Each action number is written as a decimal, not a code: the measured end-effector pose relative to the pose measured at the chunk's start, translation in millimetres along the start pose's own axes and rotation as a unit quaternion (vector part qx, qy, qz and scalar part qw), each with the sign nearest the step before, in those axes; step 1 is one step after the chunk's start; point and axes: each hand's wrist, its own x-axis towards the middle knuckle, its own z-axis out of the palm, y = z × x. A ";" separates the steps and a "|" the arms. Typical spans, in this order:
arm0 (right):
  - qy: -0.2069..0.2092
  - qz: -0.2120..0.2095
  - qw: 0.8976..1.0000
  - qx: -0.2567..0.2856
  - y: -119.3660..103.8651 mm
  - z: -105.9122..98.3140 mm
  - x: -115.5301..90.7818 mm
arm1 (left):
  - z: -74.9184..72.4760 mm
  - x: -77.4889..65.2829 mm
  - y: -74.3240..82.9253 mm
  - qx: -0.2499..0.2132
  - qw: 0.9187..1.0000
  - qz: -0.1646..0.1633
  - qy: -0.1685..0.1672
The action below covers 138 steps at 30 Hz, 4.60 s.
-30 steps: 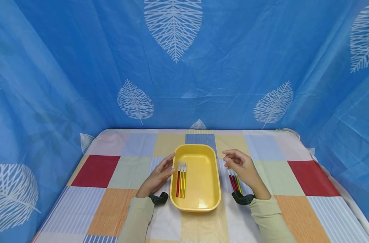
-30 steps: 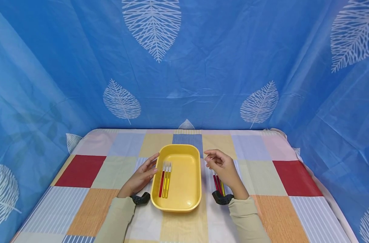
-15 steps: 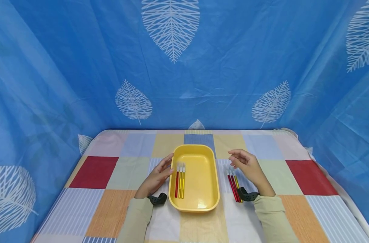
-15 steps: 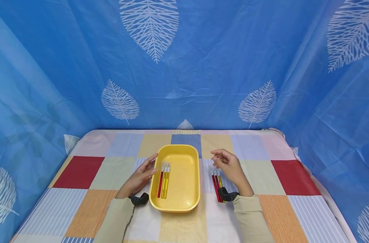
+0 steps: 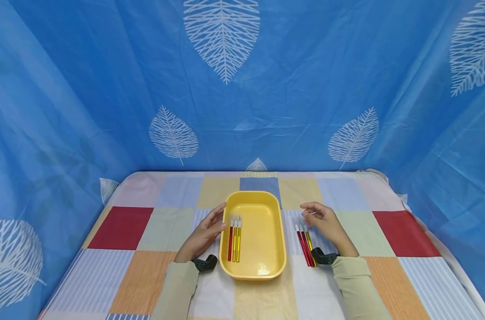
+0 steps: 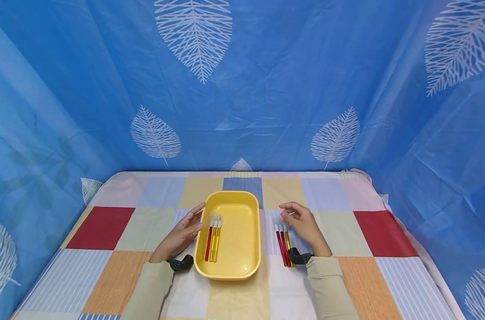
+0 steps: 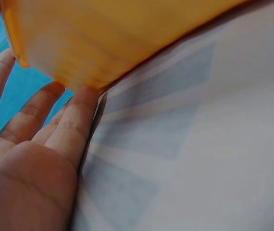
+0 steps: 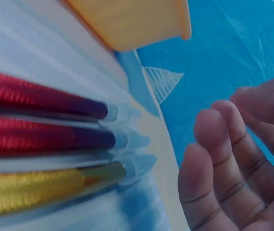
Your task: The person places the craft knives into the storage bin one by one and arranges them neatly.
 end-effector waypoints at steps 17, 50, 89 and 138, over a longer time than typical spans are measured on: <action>-0.024 0.046 0.997 -0.056 15.3 -4.8 -1.8 | -2.3 0.5 -1.2 0.000 1.000 0.009 -0.009; -0.065 0.063 0.981 -0.169 15.4 -2.0 -2.6 | -1.9 0.6 -2.4 0.004 1.000 0.011 -0.009; -0.073 0.083 0.992 -0.061 -7.2 -14.1 -4.5 | -1.2 0.8 -1.2 0.003 1.000 0.006 0.000; -0.103 -0.027 0.993 -0.054 -59.1 3.0 -9.0 | -1.1 0.9 -1.8 0.001 1.000 0.003 0.001</action>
